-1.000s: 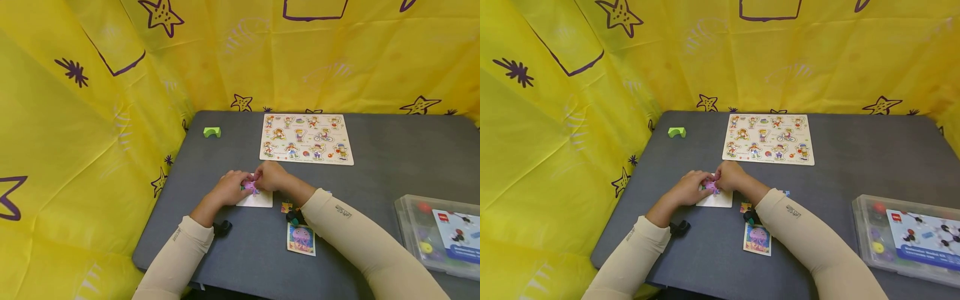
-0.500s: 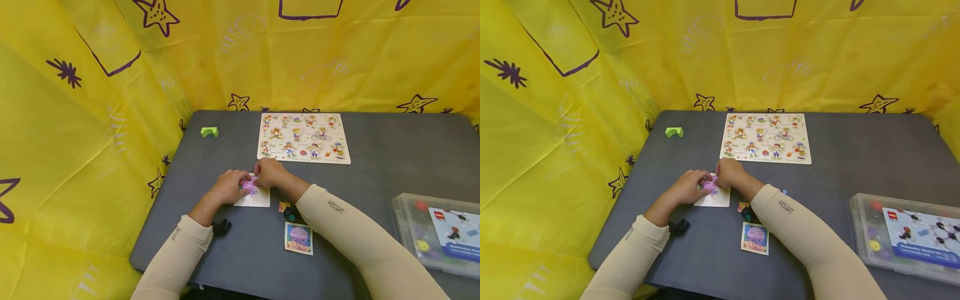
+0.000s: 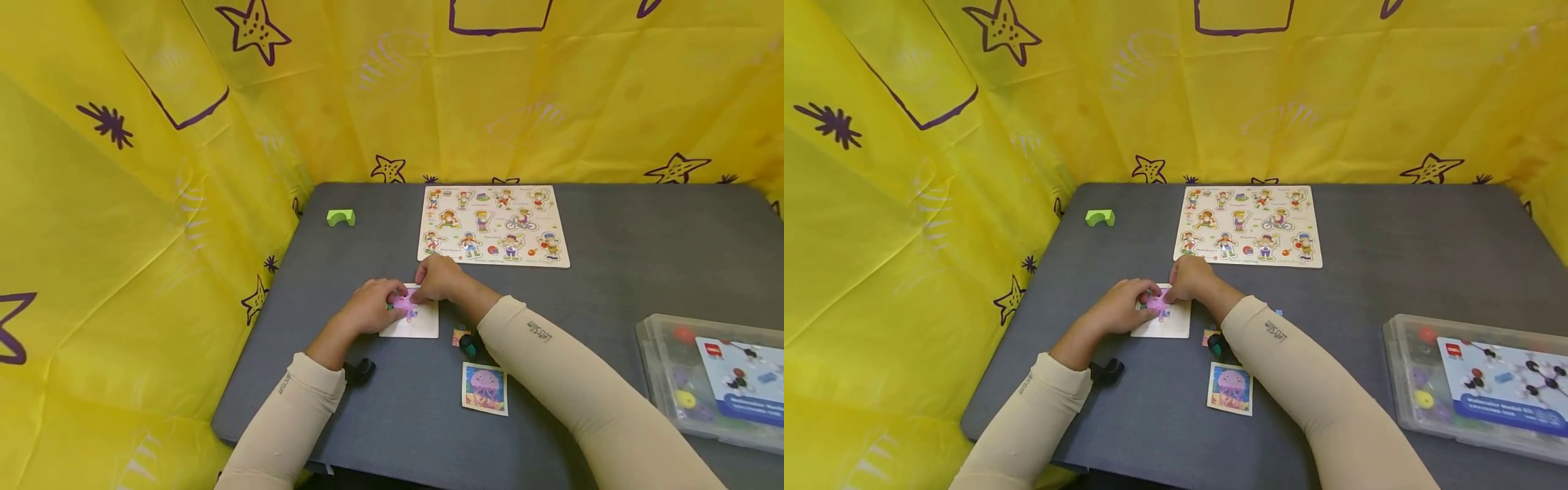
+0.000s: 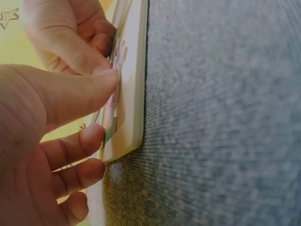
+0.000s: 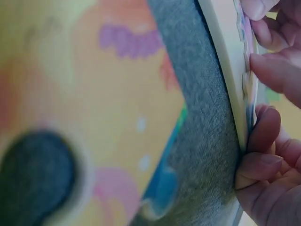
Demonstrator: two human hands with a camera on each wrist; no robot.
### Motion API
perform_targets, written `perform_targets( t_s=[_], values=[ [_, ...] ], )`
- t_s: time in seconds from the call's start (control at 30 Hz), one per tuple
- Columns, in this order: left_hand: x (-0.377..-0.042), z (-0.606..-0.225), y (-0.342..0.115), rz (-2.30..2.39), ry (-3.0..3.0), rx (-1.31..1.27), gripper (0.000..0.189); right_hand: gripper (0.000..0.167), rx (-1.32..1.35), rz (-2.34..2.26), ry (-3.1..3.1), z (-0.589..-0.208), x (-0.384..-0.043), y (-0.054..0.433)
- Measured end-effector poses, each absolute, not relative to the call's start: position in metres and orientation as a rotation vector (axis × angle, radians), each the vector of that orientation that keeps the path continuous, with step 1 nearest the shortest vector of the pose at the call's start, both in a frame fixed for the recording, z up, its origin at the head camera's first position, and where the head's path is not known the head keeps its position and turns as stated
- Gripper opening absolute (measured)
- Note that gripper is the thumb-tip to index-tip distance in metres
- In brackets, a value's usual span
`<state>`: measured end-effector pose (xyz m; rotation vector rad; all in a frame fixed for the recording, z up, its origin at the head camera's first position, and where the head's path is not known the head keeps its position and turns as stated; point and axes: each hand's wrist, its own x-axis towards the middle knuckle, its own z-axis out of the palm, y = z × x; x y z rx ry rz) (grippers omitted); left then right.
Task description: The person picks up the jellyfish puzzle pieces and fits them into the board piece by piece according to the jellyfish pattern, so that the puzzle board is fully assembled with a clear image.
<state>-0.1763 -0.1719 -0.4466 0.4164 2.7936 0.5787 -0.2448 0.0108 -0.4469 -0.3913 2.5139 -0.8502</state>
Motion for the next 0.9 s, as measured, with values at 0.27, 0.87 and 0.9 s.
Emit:
perform_targets(
  t_s=[0.27,0.87,0.9],
  values=[
    [-0.180,-0.449,-0.170,0.516,2.829,0.412,0.031,0.027,-0.408,-0.851,2.489,-0.444,-0.246,0.014],
    [-0.181,-0.446,-0.159,0.503,2.761,0.645,0.032,0.035,-0.583,-0.377,2.554,-0.410,-0.207,0.139],
    [-0.182,-0.446,-0.159,0.512,2.760,0.644,0.032,0.035,-0.569,-0.367,2.565,-0.409,-0.205,0.144]
  ],
)
